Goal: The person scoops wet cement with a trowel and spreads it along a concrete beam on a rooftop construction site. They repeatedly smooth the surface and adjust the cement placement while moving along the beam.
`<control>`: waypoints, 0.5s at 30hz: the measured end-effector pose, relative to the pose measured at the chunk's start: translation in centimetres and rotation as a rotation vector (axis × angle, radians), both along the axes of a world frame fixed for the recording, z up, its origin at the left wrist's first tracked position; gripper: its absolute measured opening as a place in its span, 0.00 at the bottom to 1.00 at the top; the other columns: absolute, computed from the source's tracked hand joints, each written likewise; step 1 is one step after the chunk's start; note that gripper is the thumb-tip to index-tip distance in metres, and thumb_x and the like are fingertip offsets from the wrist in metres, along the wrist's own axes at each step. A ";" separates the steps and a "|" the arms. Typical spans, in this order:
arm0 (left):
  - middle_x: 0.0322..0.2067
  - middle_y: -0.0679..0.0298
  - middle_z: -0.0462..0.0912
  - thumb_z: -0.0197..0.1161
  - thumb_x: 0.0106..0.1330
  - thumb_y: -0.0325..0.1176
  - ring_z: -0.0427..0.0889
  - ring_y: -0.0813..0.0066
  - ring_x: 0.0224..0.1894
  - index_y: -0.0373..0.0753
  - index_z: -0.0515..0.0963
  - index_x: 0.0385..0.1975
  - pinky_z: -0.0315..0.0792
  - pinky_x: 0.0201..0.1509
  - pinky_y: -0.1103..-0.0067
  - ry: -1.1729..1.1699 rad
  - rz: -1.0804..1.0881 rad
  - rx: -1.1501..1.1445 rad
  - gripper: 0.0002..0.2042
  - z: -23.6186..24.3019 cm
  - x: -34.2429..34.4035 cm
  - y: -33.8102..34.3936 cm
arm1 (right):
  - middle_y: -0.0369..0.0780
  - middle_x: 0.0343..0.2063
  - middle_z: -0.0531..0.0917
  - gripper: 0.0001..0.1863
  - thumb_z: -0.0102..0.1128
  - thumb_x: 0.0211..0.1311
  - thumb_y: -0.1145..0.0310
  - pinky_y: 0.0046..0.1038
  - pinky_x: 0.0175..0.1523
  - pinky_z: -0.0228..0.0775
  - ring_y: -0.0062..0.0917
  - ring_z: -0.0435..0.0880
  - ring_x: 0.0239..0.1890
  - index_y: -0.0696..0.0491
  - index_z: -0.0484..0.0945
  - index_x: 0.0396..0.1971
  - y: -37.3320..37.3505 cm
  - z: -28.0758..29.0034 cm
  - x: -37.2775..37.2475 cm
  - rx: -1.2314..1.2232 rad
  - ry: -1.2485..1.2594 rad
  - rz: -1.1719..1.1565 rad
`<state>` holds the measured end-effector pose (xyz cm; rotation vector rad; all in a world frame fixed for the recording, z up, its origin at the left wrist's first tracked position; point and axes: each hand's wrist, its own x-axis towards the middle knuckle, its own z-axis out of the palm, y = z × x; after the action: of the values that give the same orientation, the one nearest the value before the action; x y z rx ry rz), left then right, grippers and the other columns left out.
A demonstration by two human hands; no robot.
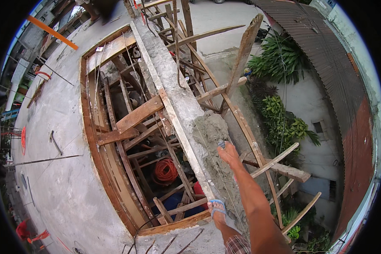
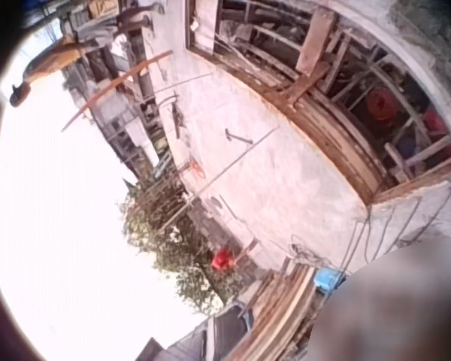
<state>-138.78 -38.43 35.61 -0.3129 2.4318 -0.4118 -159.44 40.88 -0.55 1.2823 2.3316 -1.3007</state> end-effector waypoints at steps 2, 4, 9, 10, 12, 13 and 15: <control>0.23 0.57 0.83 0.63 0.53 0.55 0.82 0.56 0.29 0.46 0.82 0.22 0.74 0.33 0.59 -0.012 0.037 -0.018 0.17 -1.6 -2.2 1.5 | 0.57 0.35 0.81 0.26 0.57 0.53 0.62 0.42 0.45 0.75 0.49 0.83 0.40 0.63 0.73 0.48 1.4 -4.7 -7.0 0.196 -0.062 0.054; 0.24 0.57 0.83 0.64 0.52 0.55 0.82 0.56 0.31 0.46 0.82 0.22 0.74 0.34 0.59 -0.024 0.065 -0.030 0.17 -3.0 -4.1 2.5 | 0.59 0.41 0.80 0.24 0.58 0.52 0.65 0.43 0.49 0.75 0.51 0.81 0.46 0.63 0.71 0.47 1.2 -8.4 -11.6 0.309 -0.119 0.123; 0.26 0.58 0.84 0.66 0.50 0.53 0.82 0.56 0.34 0.46 0.83 0.23 0.74 0.36 0.60 -0.078 0.086 -0.034 0.16 -3.4 -4.6 1.7 | 0.58 0.40 0.80 0.18 0.62 0.47 0.72 0.46 0.49 0.74 0.52 0.81 0.44 0.61 0.70 0.39 -2.8 -9.6 -6.6 0.302 -0.256 0.257; 0.27 0.58 0.84 0.66 0.49 0.53 0.82 0.56 0.35 0.46 0.83 0.23 0.74 0.36 0.60 -0.081 0.091 -0.033 0.16 -3.1 -4.1 1.0 | 0.57 0.34 0.81 0.18 0.63 0.46 0.73 0.47 0.47 0.75 0.52 0.82 0.40 0.60 0.70 0.39 -3.2 -8.1 -3.9 0.385 -0.247 0.273; 0.27 0.58 0.84 0.67 0.49 0.52 0.82 0.56 0.36 0.45 0.84 0.23 0.74 0.37 0.60 -0.073 0.048 -0.013 0.15 -2.3 -2.8 -0.9 | 0.57 0.31 0.81 0.19 0.64 0.46 0.71 0.47 0.46 0.74 0.53 0.82 0.38 0.61 0.72 0.39 -3.4 -4.0 1.1 0.475 -0.245 0.196; 0.28 0.58 0.84 0.68 0.48 0.51 0.82 0.56 0.37 0.45 0.84 0.23 0.74 0.38 0.61 -0.059 -0.035 0.017 0.15 -1.8 -2.0 -1.8 | 0.57 0.32 0.81 0.22 0.65 0.47 0.70 0.46 0.44 0.73 0.53 0.81 0.39 0.62 0.73 0.43 -3.7 -1.7 3.5 0.508 -0.183 0.132; 0.29 0.58 0.84 0.69 0.48 0.51 0.82 0.56 0.38 0.45 0.84 0.23 0.74 0.39 0.61 0.034 -0.469 0.134 0.15 -1.1 -0.5 -3.7 | 0.53 0.29 0.81 0.24 0.62 0.48 0.71 0.40 0.42 0.72 0.47 0.82 0.32 0.63 0.72 0.47 -5.9 3.0 7.9 0.402 -0.018 -0.043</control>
<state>-139.32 -42.18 34.48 0.3180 2.5412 -0.4402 -151.50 35.01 2.48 1.4479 2.6564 -0.8491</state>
